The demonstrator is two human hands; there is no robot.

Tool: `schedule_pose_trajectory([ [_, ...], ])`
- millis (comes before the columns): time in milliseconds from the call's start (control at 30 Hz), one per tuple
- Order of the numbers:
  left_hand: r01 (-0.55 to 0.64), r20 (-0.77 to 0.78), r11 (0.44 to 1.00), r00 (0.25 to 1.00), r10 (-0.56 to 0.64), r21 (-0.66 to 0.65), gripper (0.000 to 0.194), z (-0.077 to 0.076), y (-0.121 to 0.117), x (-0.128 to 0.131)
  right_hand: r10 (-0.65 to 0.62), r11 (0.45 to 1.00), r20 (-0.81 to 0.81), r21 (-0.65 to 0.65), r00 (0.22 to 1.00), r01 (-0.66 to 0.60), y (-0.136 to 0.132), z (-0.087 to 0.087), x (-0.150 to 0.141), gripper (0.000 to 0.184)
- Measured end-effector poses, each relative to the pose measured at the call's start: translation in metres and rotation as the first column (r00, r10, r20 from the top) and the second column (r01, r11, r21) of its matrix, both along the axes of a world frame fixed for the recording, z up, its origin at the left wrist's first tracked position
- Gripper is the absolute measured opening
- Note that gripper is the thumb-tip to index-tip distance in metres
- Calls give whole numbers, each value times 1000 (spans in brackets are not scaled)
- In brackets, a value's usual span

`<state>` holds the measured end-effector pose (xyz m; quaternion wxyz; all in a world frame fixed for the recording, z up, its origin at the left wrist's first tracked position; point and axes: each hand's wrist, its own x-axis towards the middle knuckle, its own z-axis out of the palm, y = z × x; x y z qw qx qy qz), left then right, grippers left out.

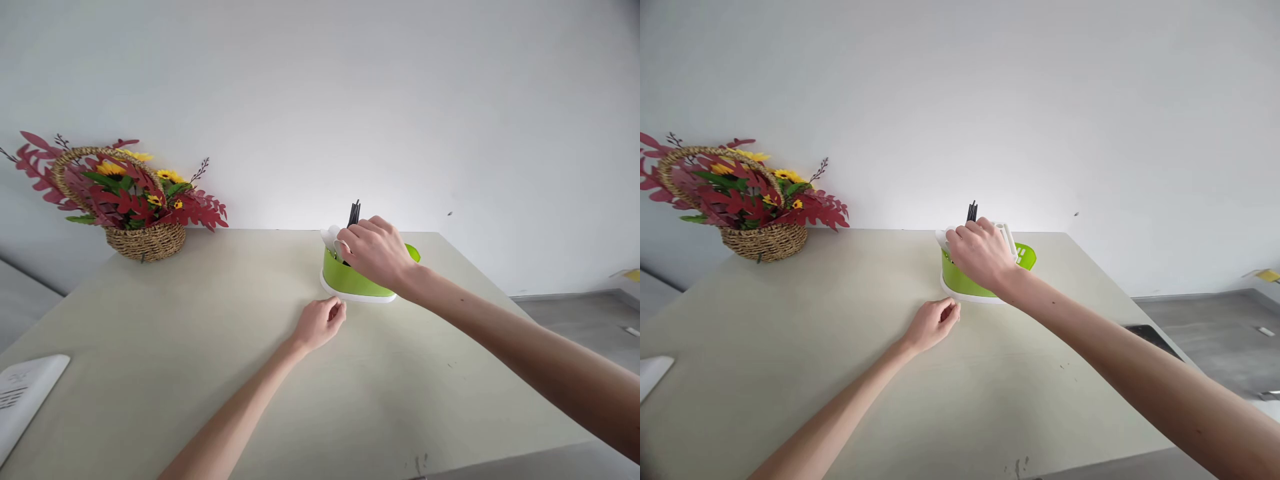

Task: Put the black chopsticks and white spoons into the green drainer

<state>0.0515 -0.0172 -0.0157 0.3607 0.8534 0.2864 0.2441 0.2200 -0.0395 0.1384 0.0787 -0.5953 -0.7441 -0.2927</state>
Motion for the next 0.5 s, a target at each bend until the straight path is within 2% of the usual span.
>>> schedule_pose_trajectory([
  [300,-1,11,1000,1000,1,8,38,0,0,0,-68,985,-132,-168,989,45,3,6,-10,27],
  [500,-4,11,1000,1000,4,11,37,-1,0,0,-105,958,-148,-280,983,60,8,10,-16,27],
])
